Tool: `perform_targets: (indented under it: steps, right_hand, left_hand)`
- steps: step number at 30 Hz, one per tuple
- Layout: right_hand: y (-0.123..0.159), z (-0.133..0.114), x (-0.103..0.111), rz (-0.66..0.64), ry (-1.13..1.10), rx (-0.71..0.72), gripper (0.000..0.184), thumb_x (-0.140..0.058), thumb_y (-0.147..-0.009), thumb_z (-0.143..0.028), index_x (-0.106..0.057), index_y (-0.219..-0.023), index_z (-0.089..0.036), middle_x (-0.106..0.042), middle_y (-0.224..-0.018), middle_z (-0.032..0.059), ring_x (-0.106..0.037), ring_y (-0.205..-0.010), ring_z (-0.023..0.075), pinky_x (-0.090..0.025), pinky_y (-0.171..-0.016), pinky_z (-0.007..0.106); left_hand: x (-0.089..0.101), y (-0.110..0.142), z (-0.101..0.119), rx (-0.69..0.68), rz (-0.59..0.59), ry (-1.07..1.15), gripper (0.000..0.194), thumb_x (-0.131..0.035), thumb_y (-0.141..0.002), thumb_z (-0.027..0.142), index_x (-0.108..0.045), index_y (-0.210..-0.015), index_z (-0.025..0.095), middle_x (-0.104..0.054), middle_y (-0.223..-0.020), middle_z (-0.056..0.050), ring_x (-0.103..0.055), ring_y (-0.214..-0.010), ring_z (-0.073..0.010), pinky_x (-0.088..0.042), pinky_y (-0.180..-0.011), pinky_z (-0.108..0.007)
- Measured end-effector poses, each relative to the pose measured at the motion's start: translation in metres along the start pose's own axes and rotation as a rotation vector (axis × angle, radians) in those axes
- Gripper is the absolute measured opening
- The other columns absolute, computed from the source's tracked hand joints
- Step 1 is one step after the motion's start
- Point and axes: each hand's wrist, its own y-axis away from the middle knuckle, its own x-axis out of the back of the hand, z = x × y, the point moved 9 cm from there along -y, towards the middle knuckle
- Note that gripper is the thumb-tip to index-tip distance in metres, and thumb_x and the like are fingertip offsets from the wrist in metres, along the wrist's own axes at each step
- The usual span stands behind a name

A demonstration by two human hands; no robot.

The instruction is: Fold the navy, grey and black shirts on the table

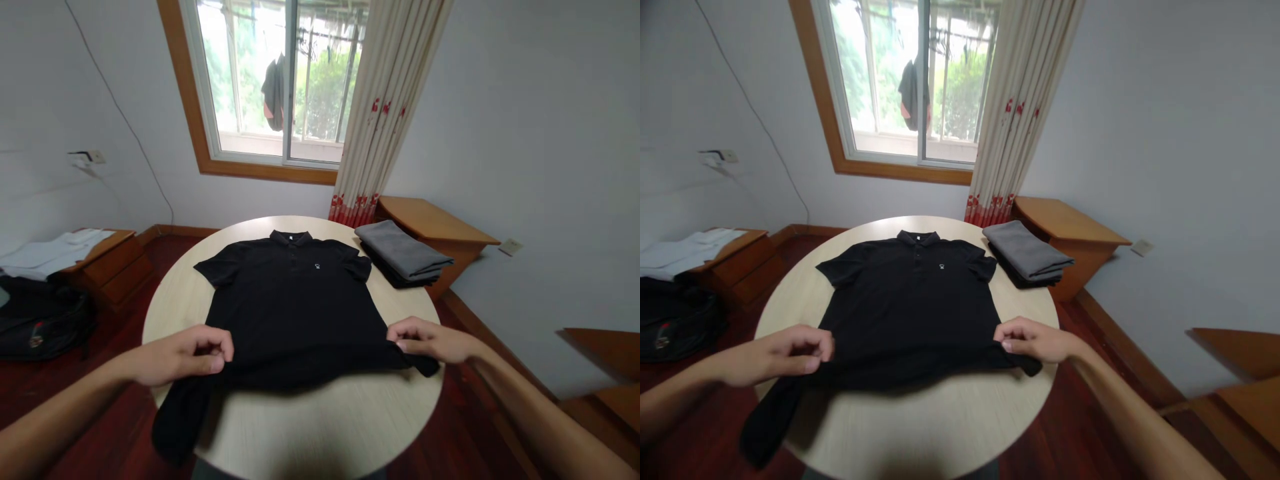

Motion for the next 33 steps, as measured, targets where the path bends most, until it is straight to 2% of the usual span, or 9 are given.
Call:
perform_targets:
  steps: [3,5,9,12,15,21,24,29,33]
  right_hand:
    - [0.001,0.004,-0.002,-0.292,-0.148,-0.071,0.056,-0.061,-0.087,-0.063,-0.067,-0.103,-0.011,-0.066,-0.079,0.006,-0.063,-0.075,0.0182,-0.049,-0.073,0.032]
    - [-0.016,0.004,0.008,-0.291,-0.112,-0.096,0.052,-0.063,-0.087,-0.056,-0.067,-0.11,-0.01,-0.069,-0.084,0.0084,-0.066,-0.082,0.0207,-0.051,-0.078,0.034]
    - [-0.087,-0.003,0.049,0.092,0.306,-0.128,0.028,-0.06,-0.089,-0.031,-0.072,-0.107,-0.012,-0.075,-0.095,0.01,-0.068,-0.086,0.0213,-0.052,-0.081,0.03]
    - [-0.142,-0.013,0.067,0.319,0.424,-0.128,0.036,-0.056,-0.093,-0.027,-0.067,-0.123,-0.012,-0.069,-0.124,0.0137,-0.064,-0.111,0.0241,-0.045,-0.101,0.033]
    - [-0.18,-0.004,0.078,0.473,0.486,-0.168,0.049,-0.054,-0.096,-0.031,-0.054,-0.141,-0.011,-0.051,-0.149,0.014,-0.047,-0.135,0.025,-0.033,-0.114,0.033]
    - [-0.179,0.072,0.109,0.694,0.548,-0.456,0.064,-0.039,-0.103,-0.043,-0.032,-0.155,-0.006,-0.03,-0.162,0.0192,-0.027,-0.149,0.0304,-0.021,-0.12,0.047]
    - [-0.166,0.104,0.12,0.724,0.561,-0.601,0.067,-0.029,-0.105,-0.048,-0.031,-0.155,-0.004,-0.027,-0.163,0.0201,-0.022,-0.151,0.031,-0.02,-0.12,0.046]
    - [-0.173,0.1,0.13,0.718,0.589,-0.737,0.068,-0.034,-0.102,-0.054,-0.047,-0.146,-0.004,-0.038,-0.155,0.0262,-0.03,-0.144,0.0425,-0.026,-0.113,0.058]
    - [-0.223,0.057,0.127,0.675,0.684,-0.471,0.06,-0.037,-0.102,-0.051,-0.049,-0.146,-0.012,-0.039,-0.157,0.0196,-0.027,-0.148,0.0346,-0.016,-0.119,0.056]
  left_hand:
    - [-0.005,-0.006,0.007,0.049,-0.235,0.201,0.046,-0.059,-0.09,0.063,-0.064,-0.09,0.017,-0.07,-0.081,-0.005,-0.063,-0.068,-0.0159,-0.051,-0.064,-0.026]
    - [0.006,-0.026,0.003,0.064,-0.191,0.191,0.046,-0.057,-0.091,0.062,-0.065,-0.092,0.016,-0.072,-0.083,-0.007,-0.065,-0.07,-0.0167,-0.053,-0.067,-0.027]
    - [0.046,-0.088,-0.013,0.028,0.141,-0.194,0.048,-0.05,-0.094,0.06,-0.069,-0.098,0.016,-0.073,-0.097,-0.008,-0.067,-0.089,-0.0214,-0.054,-0.085,-0.034]
    - [0.077,-0.128,-0.026,0.065,0.425,-0.555,0.052,-0.04,-0.097,0.057,-0.069,-0.113,0.017,-0.069,-0.122,-0.011,-0.062,-0.114,-0.0261,-0.045,-0.105,-0.04]
    - [0.105,-0.15,-0.054,0.23,0.57,-0.774,0.058,-0.032,-0.101,0.054,-0.062,-0.132,0.017,-0.055,-0.146,-0.013,-0.048,-0.136,-0.0277,-0.031,-0.118,-0.045]
    - [0.157,-0.132,-0.144,0.589,0.628,-0.785,0.07,-0.025,-0.1,0.06,-0.036,-0.156,0.02,-0.025,-0.166,-0.01,-0.022,-0.152,-0.0314,-0.019,-0.12,-0.058]
    - [0.175,-0.12,-0.166,0.656,0.608,-0.782,0.082,-0.023,-0.095,0.07,-0.031,-0.158,0.018,-0.021,-0.167,-0.01,-0.018,-0.153,-0.0355,-0.022,-0.119,-0.061]
    - [0.191,-0.13,-0.155,0.781,0.598,-0.801,0.097,-0.035,-0.083,0.084,-0.048,-0.149,0.014,-0.044,-0.153,-0.023,-0.044,-0.136,-0.0477,-0.038,-0.107,-0.062]
    - [0.183,-0.181,-0.119,0.603,0.655,-0.895,0.082,-0.031,-0.092,0.074,-0.051,-0.147,0.016,-0.042,-0.155,-0.021,-0.038,-0.141,-0.0439,-0.029,-0.113,-0.062]
